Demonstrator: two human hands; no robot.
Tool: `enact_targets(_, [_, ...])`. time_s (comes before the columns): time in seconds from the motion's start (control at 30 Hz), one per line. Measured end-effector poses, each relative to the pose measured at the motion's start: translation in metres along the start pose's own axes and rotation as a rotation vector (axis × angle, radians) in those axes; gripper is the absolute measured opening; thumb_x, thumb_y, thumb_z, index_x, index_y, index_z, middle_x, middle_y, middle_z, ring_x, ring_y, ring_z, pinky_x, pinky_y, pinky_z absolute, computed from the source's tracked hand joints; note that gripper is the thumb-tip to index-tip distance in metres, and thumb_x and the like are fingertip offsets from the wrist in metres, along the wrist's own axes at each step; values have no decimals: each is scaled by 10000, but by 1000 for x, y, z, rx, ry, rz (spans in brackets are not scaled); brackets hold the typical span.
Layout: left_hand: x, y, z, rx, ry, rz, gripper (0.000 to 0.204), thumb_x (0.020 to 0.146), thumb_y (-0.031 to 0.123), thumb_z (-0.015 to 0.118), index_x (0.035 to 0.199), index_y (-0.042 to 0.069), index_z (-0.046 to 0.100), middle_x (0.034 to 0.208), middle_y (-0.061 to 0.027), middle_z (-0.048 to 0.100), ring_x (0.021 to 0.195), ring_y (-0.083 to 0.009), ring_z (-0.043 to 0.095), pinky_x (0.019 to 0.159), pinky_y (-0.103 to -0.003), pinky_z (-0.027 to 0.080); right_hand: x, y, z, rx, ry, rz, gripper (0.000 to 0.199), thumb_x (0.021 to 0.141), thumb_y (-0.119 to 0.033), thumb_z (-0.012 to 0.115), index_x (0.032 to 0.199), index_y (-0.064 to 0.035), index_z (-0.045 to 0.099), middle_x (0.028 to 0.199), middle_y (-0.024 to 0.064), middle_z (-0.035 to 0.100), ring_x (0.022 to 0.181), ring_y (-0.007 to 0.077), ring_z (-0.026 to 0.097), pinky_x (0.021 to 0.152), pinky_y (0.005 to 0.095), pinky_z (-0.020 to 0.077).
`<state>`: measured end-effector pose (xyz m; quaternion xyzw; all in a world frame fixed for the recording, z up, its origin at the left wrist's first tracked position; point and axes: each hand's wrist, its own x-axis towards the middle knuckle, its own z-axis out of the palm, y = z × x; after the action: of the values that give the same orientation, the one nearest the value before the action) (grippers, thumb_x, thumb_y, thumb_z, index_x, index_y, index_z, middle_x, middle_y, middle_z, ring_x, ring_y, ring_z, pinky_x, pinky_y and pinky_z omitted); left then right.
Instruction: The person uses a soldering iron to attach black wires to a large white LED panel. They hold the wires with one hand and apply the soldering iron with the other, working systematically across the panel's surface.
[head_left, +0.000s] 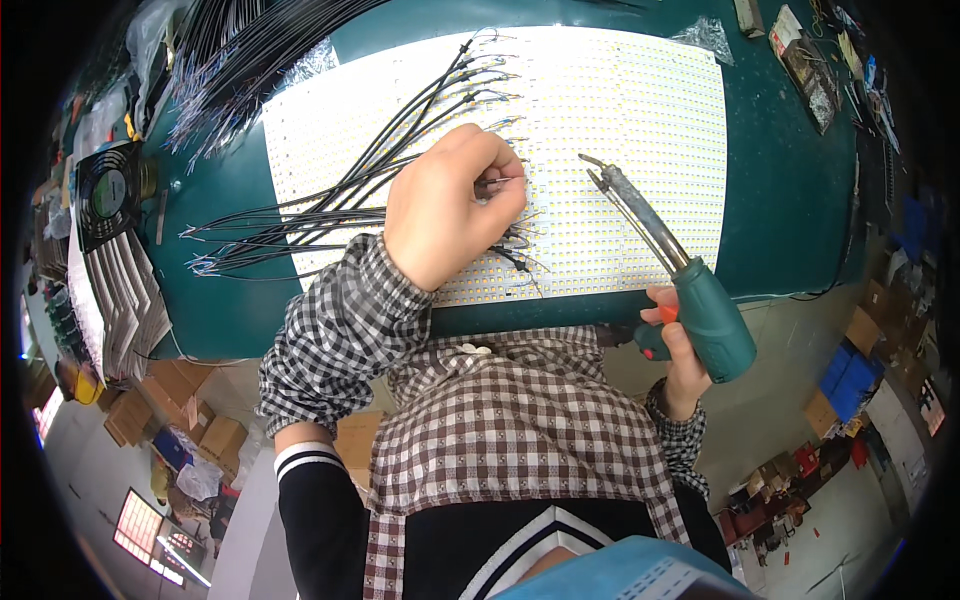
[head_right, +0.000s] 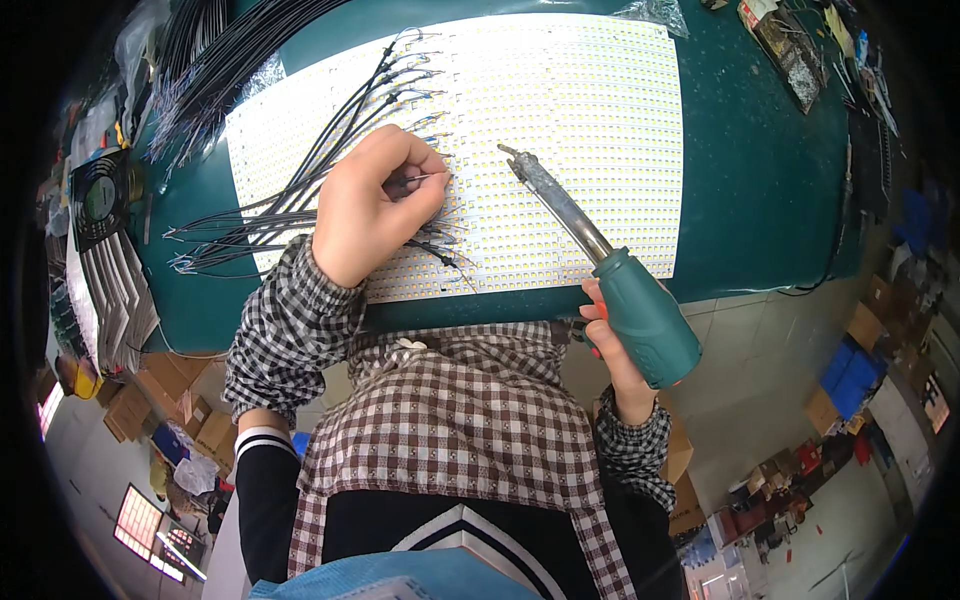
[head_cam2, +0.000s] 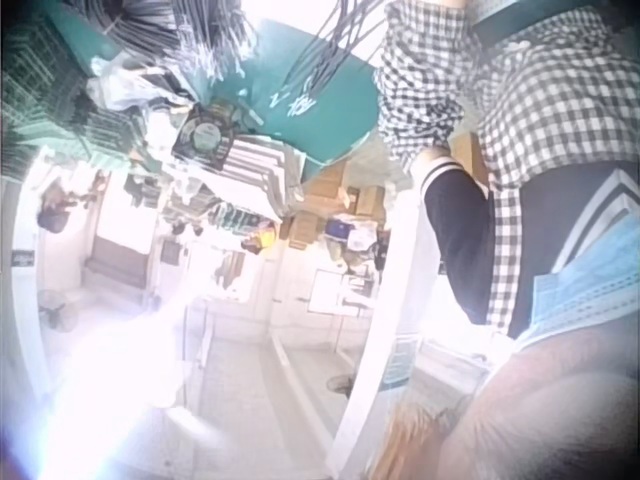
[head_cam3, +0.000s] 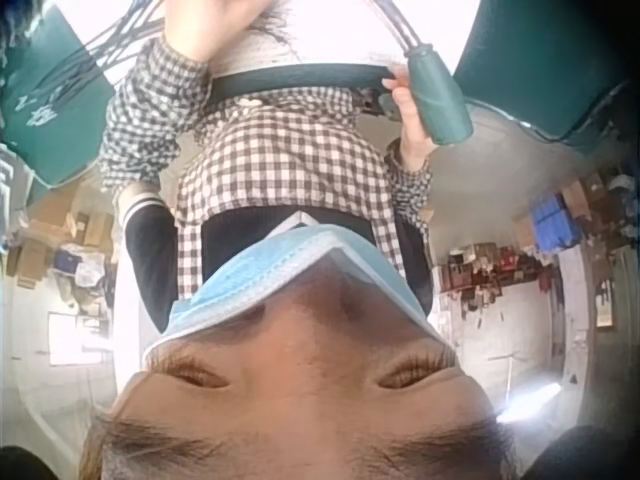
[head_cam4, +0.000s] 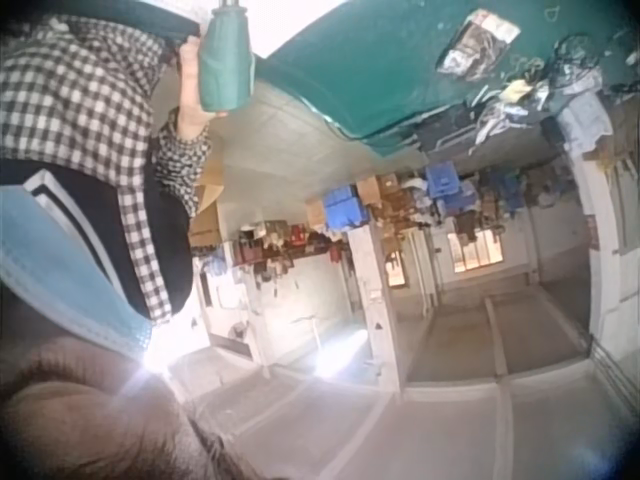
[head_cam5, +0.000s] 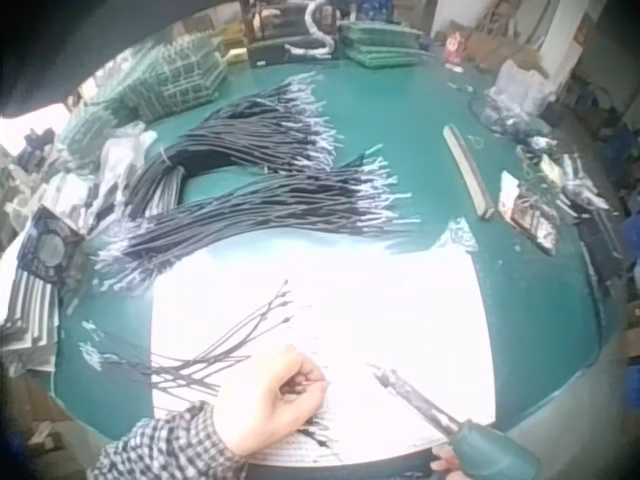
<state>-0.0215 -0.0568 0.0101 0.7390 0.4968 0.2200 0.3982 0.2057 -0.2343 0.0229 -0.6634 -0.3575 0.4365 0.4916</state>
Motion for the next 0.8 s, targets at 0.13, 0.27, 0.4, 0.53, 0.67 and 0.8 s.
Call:
enact_targets(0.13, [1, 0, 2, 36, 7, -8, 65, 794, 88, 696, 796, 71, 633, 782, -56, 616, 642, -202, 631, 588, -320, 509, -1, -1, 1, -13, -20, -9, 430, 924, -246, 671, 1191, 87, 616, 1100, 236, 675, 867, 262, 688, 757, 376, 596])
enact_targets(0.27, [0, -3, 3, -23, 29, 15, 69, 789, 85, 699, 793, 69, 632, 779, -55, 617, 631, -204, 628, 583, -324, 511, -5, 2, -2, 37, -55, 59, 466, 879, -166, 723, 1242, 86, 575, 1108, 237, 677, 923, 269, 697, 790, 375, 602])
enact_targets(0.4, [-1, -3, 5, -16, 30, 37, 67, 789, 59, 707, 816, 51, 646, 780, -52, 609, 636, -167, 602, 591, -283, 494, -7, 13, -6, 88, -60, 92, 627, 780, -34, 826, 1309, 84, 510, 1102, 238, 691, 972, 279, 722, 840, 376, 611])
enact_targets(0.53, [-1, -2, 8, 89, 16, 74, 68, 783, 51, 705, 819, 47, 647, 777, -54, 603, 628, -163, 594, 585, -276, 487, -5, 11, -2, 111, -51, 90, 648, 761, -39, 845, 1305, 85, 516, 1086, 224, 700, 940, 266, 731, 847, 376, 606])
enact_targets(0.67, [-1, 1, 7, 109, 35, 67, 72, 774, 56, 701, 811, 49, 640, 776, -58, 604, 625, -175, 598, 580, -292, 491, -9, 15, -9, 35, -95, 49, 648, 752, -43, 852, 1295, 93, 525, 1066, 208, 709, 929, 245, 732, 843, 362, 604])
enact_targets(0.8, [-1, 1, 7, 101, 35, 63, 75, 771, 57, 701, 811, 50, 638, 775, -60, 607, 628, -176, 601, 580, -295, 492, -9, 14, -8, 5, -105, 64, 649, 747, -40, 851, 1294, 101, 532, 1053, 198, 714, 920, 228, 733, 840, 347, 603])
